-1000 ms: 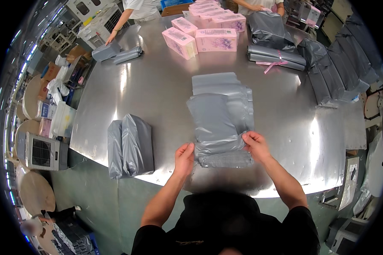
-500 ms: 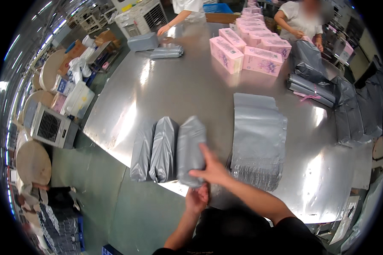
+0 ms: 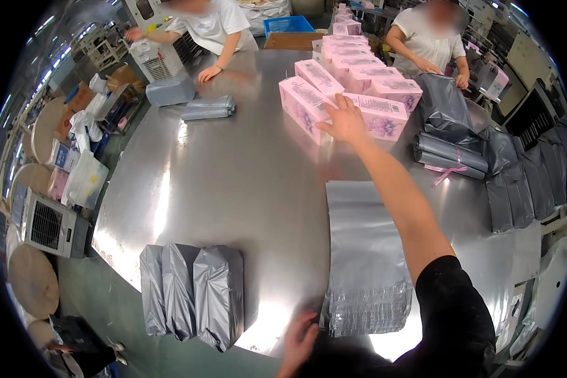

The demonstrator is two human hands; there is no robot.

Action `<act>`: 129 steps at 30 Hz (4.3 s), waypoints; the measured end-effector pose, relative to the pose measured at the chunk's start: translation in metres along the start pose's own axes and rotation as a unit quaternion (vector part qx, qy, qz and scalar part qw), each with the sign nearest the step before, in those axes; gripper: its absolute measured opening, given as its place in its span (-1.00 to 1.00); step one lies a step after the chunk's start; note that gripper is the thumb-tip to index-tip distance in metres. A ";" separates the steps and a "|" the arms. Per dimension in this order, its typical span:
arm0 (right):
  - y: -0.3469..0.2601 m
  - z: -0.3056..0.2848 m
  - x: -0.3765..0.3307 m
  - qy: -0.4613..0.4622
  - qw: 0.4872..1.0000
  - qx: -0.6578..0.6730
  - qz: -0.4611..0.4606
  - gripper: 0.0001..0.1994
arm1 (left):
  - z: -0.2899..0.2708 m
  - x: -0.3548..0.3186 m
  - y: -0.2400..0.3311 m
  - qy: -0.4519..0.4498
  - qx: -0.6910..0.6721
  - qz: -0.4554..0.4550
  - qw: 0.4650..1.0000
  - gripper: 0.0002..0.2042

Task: The person places pink boxes into grey poly mailers on a stainless steel table, seals each mailer, and stacks the finished packages. The person then walks through the warehouse area.

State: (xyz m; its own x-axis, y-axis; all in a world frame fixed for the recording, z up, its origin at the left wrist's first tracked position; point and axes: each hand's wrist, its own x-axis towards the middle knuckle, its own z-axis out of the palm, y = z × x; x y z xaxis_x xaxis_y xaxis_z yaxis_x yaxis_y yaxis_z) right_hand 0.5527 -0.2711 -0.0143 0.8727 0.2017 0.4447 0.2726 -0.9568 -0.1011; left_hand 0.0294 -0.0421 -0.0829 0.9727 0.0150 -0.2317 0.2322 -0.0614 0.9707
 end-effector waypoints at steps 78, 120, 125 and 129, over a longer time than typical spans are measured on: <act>-0.102 -0.239 -0.625 -0.194 0.909 0.304 0.207 -0.73 | 0.067 -0.052 -0.073 -0.079 0.013 -0.129 0.988 -0.83; -0.041 -0.207 -0.496 -0.194 0.477 0.728 0.453 -0.42 | 0.042 0.012 0.016 -0.134 -0.305 -0.173 0.927 -0.88; -0.140 -0.185 -0.436 -0.370 0.392 0.761 0.361 -0.15 | -0.008 -0.019 -0.041 -0.110 -0.481 -0.377 0.784 -0.67; -0.273 -0.121 -0.391 -0.444 0.707 0.517 0.188 0.21 | -0.039 -0.048 -0.081 -0.045 -0.729 -0.305 0.611 -0.62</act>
State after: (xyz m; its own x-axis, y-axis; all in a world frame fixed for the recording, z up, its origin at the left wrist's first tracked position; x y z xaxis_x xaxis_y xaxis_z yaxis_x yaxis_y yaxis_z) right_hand 0.0883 -0.1145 -0.0533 0.7475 0.4650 -0.4744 -0.2964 -0.4056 -0.8647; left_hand -0.0362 0.0014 -0.1478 0.7170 -0.4670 -0.5176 0.3669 0.8841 -0.2893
